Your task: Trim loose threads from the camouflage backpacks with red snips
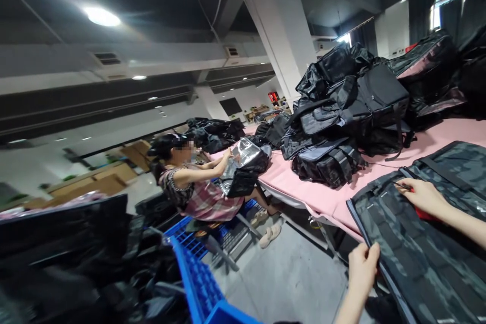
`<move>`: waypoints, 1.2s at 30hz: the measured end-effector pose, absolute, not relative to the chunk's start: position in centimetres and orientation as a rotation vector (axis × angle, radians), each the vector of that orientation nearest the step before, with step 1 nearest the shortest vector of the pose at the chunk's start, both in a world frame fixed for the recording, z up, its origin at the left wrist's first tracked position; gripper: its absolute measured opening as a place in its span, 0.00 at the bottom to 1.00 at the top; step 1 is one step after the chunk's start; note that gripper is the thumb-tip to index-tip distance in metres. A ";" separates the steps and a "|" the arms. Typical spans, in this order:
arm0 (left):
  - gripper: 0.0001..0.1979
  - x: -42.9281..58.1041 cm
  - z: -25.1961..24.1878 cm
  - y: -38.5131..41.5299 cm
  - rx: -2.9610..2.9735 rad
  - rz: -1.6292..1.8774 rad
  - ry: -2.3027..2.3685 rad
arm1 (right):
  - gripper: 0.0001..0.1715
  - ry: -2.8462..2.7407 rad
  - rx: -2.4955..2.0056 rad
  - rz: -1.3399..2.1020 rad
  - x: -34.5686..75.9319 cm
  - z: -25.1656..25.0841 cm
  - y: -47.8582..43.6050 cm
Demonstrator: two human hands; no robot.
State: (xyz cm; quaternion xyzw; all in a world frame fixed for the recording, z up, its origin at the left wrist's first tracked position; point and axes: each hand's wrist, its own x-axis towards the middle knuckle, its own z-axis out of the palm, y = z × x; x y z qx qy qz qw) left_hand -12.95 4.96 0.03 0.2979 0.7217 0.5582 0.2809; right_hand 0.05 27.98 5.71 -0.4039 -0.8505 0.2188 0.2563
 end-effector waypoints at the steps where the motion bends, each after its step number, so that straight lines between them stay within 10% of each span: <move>1: 0.23 -13.8 0.8 5.3 0.861 1.493 2.043 | 0.16 -2.301 -1.110 0.607 0.1 5.4 28.0; 10: 0.17 -18.4 7.1 14.5 1.926 1.316 2.262 | 0.15 -2.277 -1.075 0.722 -1.2 6.4 27.5; 36: 0.11 -16.9 5.4 13.8 1.323 1.843 2.017 | 0.26 -1.932 -0.772 1.236 -4.0 4.6 24.9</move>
